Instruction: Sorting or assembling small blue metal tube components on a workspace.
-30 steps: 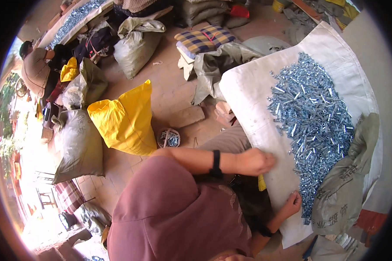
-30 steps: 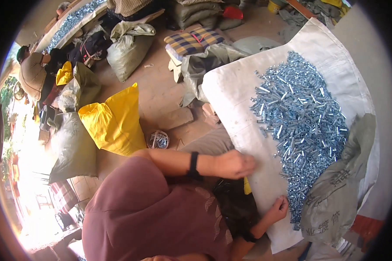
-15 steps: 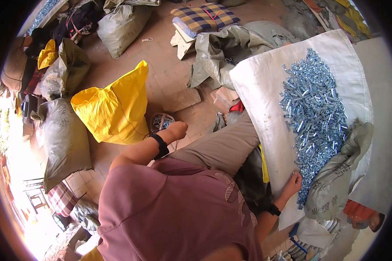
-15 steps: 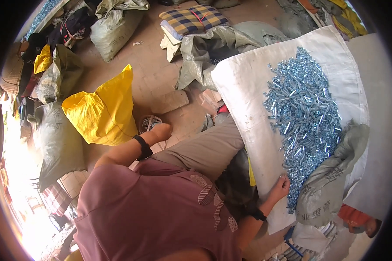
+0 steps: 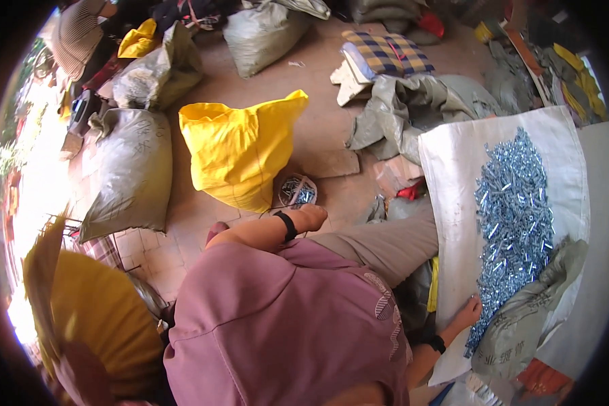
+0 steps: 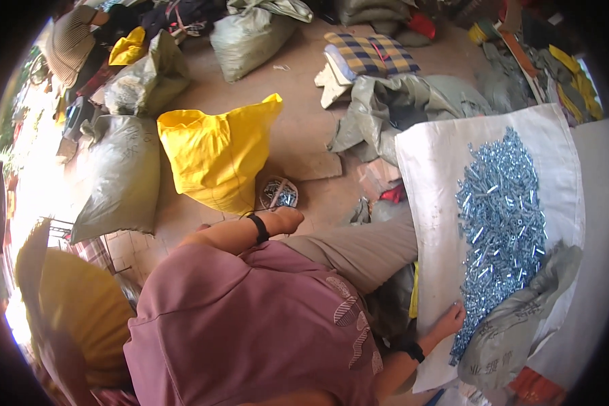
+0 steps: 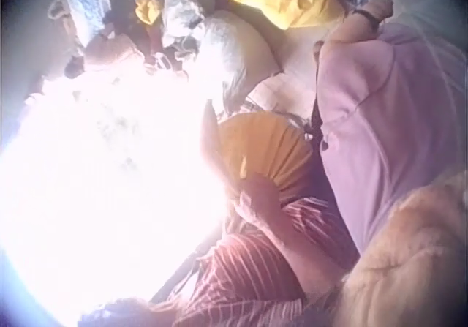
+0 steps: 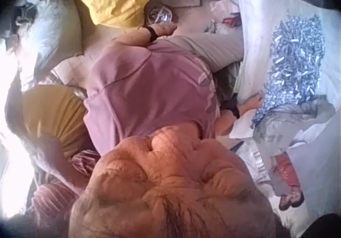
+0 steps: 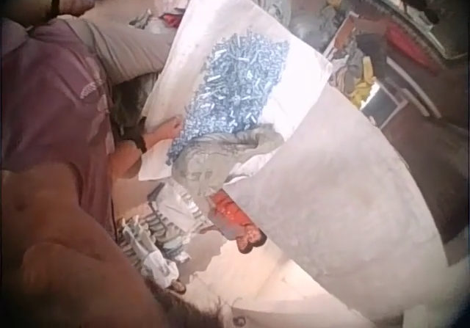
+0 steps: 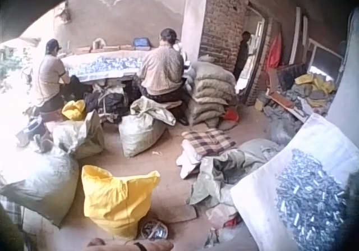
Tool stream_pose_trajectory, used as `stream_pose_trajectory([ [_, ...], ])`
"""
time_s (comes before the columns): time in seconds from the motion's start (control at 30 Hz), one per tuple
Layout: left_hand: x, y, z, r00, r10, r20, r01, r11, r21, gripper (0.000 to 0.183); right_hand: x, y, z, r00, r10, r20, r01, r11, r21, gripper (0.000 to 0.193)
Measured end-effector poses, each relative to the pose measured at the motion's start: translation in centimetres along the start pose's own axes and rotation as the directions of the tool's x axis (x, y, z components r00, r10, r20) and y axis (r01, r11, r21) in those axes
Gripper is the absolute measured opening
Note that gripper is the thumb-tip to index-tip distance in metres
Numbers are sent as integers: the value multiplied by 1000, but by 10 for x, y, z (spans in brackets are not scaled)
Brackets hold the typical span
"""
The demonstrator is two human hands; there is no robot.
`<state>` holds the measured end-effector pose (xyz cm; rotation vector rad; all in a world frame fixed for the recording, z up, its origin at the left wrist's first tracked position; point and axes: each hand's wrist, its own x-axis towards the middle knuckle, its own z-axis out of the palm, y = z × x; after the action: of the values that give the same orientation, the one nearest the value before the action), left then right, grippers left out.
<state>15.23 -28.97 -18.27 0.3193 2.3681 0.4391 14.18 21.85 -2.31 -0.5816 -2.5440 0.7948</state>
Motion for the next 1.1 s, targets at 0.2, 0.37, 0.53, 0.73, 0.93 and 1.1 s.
stream_pose_trajectory([
  [0.2, -12, -9, 8, 1000, -5, -26, 6, 1000, 23, 24, 0, 4, 7, 996, -71, -49, 72, 997, 13, 30],
  [0.37, -14, -6, -5, 996, 18, -89, -13, 998, 54, 23, -4, -1, 19, 989, -98, -115, 86, 990, -108, 27],
  [0.53, 39, 31, -50, 982, 93, -164, -92, 996, 15, 19, -9, 12, 23, 968, -68, -240, 50, 996, -78, 21],
  [0.73, 138, 84, -62, 776, 508, -375, -482, 860, 169, 32, -17, -16, 21, 982, -8, -189, 31, 992, 120, 14],
  [0.93, 273, 207, -89, 577, 789, -210, -727, 614, 309, 33, -26, -33, 8, 969, 91, -231, -64, 990, 126, 8],
  [1.1, 352, 326, -88, 339, 931, -135, -886, 364, 285, 33, -24, -42, 8, 989, 63, -133, -53, 996, 77, 4],
])
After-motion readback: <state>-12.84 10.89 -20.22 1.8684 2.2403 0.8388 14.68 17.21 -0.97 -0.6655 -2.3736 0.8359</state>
